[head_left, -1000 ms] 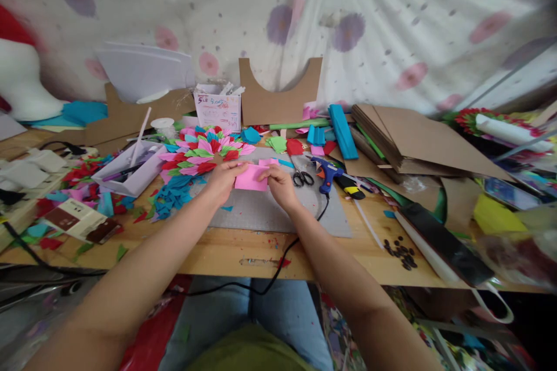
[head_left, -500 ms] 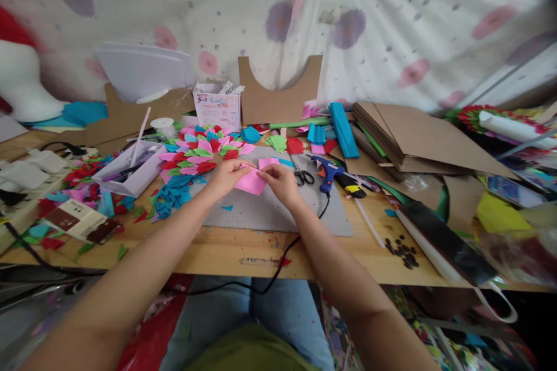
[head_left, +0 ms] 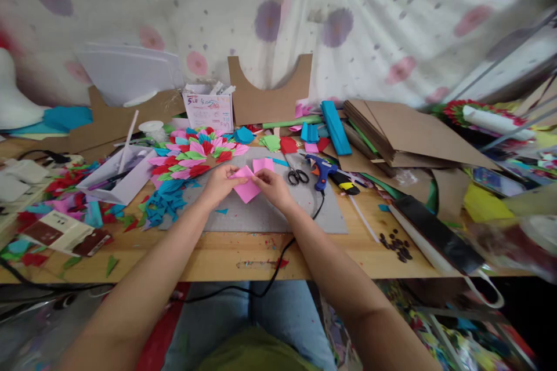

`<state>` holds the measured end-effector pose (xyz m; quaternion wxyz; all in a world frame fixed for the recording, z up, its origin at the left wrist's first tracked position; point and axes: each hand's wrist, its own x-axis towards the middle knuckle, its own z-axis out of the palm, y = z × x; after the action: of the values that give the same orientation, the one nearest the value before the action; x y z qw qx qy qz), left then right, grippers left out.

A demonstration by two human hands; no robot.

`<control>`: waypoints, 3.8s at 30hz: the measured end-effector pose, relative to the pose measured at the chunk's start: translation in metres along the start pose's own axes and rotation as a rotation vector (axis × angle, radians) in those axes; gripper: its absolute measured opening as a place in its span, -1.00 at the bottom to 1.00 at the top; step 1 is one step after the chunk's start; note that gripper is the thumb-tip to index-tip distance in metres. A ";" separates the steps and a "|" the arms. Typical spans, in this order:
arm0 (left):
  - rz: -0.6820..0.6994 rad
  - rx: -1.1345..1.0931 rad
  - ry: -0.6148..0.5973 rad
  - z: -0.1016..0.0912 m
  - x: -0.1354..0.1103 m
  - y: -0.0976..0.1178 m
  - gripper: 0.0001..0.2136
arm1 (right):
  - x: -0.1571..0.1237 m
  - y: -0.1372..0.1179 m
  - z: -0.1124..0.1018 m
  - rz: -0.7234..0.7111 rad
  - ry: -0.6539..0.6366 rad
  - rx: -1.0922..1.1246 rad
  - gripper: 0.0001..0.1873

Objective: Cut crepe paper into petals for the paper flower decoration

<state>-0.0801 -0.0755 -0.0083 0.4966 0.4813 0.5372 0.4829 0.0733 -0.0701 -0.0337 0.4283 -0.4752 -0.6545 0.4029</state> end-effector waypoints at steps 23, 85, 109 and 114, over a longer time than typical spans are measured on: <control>-0.114 -0.408 0.098 0.013 0.001 -0.022 -0.70 | 0.008 0.012 -0.010 0.051 -0.087 0.085 -0.78; -0.533 -1.150 0.089 -0.021 0.006 0.001 -0.78 | -0.013 -0.002 -0.027 0.152 -1.224 0.500 0.00; -0.366 -0.831 0.189 -0.002 0.001 -0.007 -0.95 | -0.006 0.000 -0.023 0.226 -1.009 0.547 -0.02; -0.255 -0.799 0.147 0.002 0.000 -0.013 -0.96 | -0.006 0.001 -0.023 0.228 -0.967 0.597 -0.09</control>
<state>-0.0786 -0.0766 -0.0208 0.6602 0.1453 0.3970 0.6208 0.0960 -0.0729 -0.0284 0.1501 -0.1631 -0.5785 0.7850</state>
